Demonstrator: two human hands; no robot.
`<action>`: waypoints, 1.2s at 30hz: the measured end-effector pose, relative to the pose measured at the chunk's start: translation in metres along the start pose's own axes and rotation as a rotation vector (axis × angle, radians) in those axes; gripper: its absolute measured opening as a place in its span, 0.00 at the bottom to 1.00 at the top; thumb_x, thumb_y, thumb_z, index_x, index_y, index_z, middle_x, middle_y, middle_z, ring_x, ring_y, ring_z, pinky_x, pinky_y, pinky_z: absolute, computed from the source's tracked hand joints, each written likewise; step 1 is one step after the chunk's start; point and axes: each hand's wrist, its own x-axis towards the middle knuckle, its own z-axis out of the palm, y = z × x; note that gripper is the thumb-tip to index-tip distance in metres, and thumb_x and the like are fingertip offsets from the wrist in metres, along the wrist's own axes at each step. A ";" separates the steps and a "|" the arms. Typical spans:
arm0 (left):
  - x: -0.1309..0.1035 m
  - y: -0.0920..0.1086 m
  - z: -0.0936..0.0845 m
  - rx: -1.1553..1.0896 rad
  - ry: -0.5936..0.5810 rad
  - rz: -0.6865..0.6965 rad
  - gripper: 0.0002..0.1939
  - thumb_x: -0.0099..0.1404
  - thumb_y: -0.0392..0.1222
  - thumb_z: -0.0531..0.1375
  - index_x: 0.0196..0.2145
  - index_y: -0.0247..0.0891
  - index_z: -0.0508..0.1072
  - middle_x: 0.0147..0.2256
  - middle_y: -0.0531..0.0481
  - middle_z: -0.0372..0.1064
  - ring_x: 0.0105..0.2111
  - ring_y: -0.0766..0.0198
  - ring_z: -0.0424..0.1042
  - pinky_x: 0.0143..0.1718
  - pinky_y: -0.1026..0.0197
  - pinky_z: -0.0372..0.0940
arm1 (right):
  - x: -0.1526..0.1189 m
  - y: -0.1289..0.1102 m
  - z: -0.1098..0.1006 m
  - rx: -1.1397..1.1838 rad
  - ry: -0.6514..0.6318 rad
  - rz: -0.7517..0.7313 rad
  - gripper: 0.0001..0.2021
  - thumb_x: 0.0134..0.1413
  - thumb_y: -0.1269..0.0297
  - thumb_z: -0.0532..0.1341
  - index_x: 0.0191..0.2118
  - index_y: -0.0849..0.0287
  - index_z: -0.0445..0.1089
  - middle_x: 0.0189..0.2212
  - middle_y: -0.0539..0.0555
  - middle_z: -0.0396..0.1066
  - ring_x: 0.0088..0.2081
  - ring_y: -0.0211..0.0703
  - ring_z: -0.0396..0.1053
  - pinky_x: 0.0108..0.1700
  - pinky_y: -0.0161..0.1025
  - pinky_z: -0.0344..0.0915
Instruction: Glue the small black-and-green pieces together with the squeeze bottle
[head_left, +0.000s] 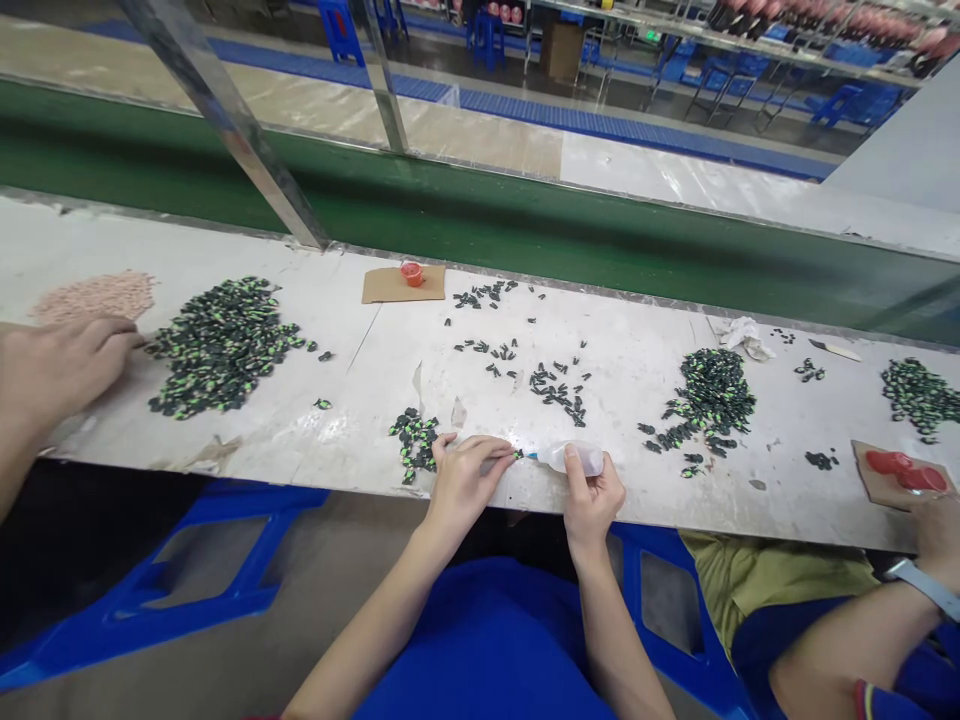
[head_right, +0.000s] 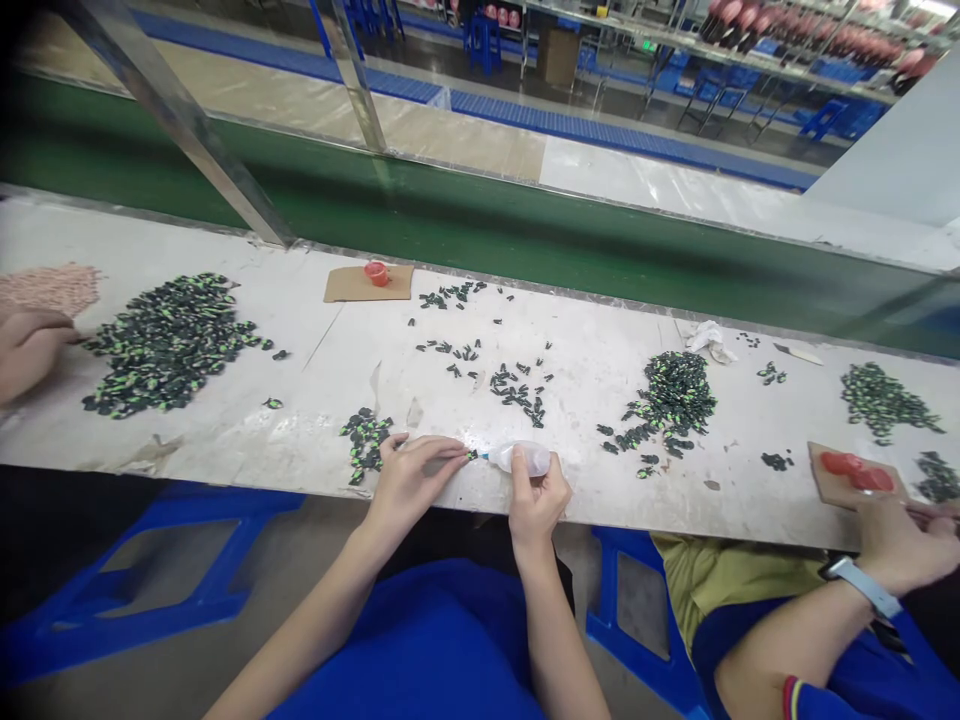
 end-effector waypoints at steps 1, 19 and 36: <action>0.000 -0.001 0.000 -0.003 -0.001 -0.002 0.04 0.63 0.41 0.61 0.31 0.45 0.76 0.34 0.52 0.80 0.38 0.57 0.77 0.53 0.47 0.48 | 0.001 0.002 0.000 0.044 0.020 0.020 0.18 0.48 0.49 0.64 0.22 0.58 0.62 0.17 0.47 0.65 0.21 0.38 0.62 0.25 0.35 0.59; -0.006 -0.005 0.007 0.154 0.001 0.100 0.05 0.64 0.39 0.60 0.37 0.45 0.77 0.47 0.46 0.74 0.49 0.53 0.70 0.50 0.48 0.55 | 0.019 0.008 0.008 0.024 -0.354 -0.158 0.31 0.42 0.52 0.69 0.54 0.56 0.66 0.46 0.60 0.76 0.47 0.53 0.74 0.50 0.51 0.70; -0.014 0.002 -0.008 -0.147 0.007 0.092 0.08 0.67 0.43 0.56 0.35 0.44 0.75 0.35 0.51 0.78 0.38 0.57 0.75 0.46 0.52 0.59 | 0.055 0.005 -0.013 -0.433 -0.162 -0.160 0.07 0.51 0.60 0.63 0.27 0.56 0.73 0.29 0.56 0.73 0.37 0.51 0.67 0.41 0.47 0.64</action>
